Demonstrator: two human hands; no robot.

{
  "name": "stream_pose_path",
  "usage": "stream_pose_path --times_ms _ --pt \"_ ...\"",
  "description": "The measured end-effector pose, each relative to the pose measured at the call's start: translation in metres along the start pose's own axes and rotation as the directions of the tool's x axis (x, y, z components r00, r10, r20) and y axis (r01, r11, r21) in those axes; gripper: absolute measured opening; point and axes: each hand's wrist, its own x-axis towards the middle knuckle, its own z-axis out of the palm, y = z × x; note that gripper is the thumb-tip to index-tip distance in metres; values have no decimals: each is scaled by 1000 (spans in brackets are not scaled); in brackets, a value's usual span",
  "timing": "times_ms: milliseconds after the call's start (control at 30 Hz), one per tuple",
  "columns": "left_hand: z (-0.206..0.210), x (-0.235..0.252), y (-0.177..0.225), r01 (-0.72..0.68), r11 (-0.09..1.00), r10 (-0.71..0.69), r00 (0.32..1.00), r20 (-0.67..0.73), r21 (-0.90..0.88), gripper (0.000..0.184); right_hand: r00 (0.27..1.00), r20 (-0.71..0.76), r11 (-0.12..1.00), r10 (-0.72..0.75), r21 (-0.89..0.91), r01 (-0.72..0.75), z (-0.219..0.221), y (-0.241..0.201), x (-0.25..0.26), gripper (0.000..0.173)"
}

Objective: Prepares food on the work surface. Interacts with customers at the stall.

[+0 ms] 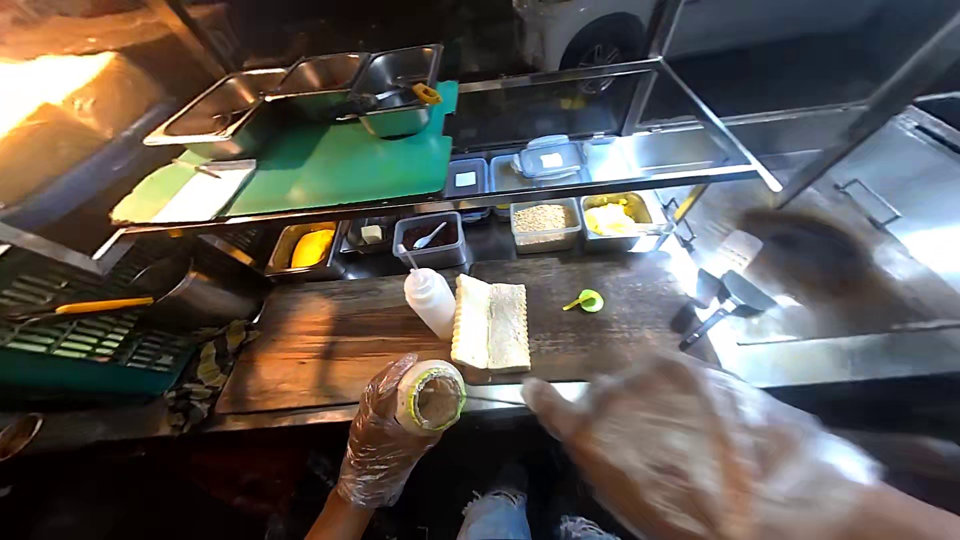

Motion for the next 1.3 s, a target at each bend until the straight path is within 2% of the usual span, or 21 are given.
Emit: stream_pose_path --times_ms 67,133,167,267,333,367,433,467,533,567,633,667,733,767,833,900,967,1067,1133,1300 --pt "3 0 12 14 999 -15 999 32 30 84 967 224 990 122 48 -136 -16 -29 40 20" --pt "6 6 29 47 998 -49 998 44 46 76 865 473 962 169 113 -250 -28 -46 79 20" --pt "6 10 34 70 996 -72 996 57 49 73 832 530 952 167 133 -276 -30 -50 90 21" --pt "8 10 25 134 990 -137 987 87 40 70 876 463 973 138 101 -207 -23 -56 94 20" --pt "13 8 20 138 989 -141 987 71 44 71 927 350 988 134 30 -154 -2 -60 103 21" --pt "15 8 21 137 989 -142 987 79 55 73 929 353 991 112 29 -131 9 -59 113 23" --pt "20 8 20 125 992 -127 989 71 34 79 868 496 996 32 56 -69 9 -54 131 24" --pt "20 6 18 120 993 -119 991 64 -2 84 853 519 999 -45 43 26 7 -48 135 21" --pt "20 1 16 82 996 -79 995 59 -44 86 844 508 984 -174 56 169 4 -30 137 16" --pt "21 -1 15 61 997 -59 996 70 -36 82 844 489 975 -218 85 203 6 -18 136 19" --pt "22 -4 15 27 999 -23 996 89 -41 77 836 474 956 -275 223 188 14 6 132 32" --pt "23 -6 14 19 998 -14 997 82 -53 77 842 465 936 -274 331 122 23 19 127 37" --pt "22 -13 11 24 997 -20 998 61 -75 81 851 481 824 -209 556 -112 45 42 106 40" --pt "21 -14 9 25 997 -22 999 45 -73 82 853 497 708 -159 660 -253 54 51 89 38" --pt "16 -13 6 32 997 -30 999 24 -70 88 811 583 419 -36 746 -518 60 63 52 31" --pt "9 -8 7 43 998 -42 999 24 -43 92 780 626 154 10 770 -619 70 69 18 27" --pt "4 0 13 65 996 -62 997 45 -59 95 787 617 -7 -12 787 -617 87 74 -7 24" --pt "5 12 24 40 997 -35 997 65 -73 86 803 592 -67 -68 800 -596 103 73 -19 22" --pt "8 20 26 -20 999 23 996 91 -31 78 812 572 -99 -122 807 -583 104 69 -21 44" --pt "12 30 32 -62 998 63 986 154 -5 77 832 552 -211 -54 808 -550 117 61 -43 36"
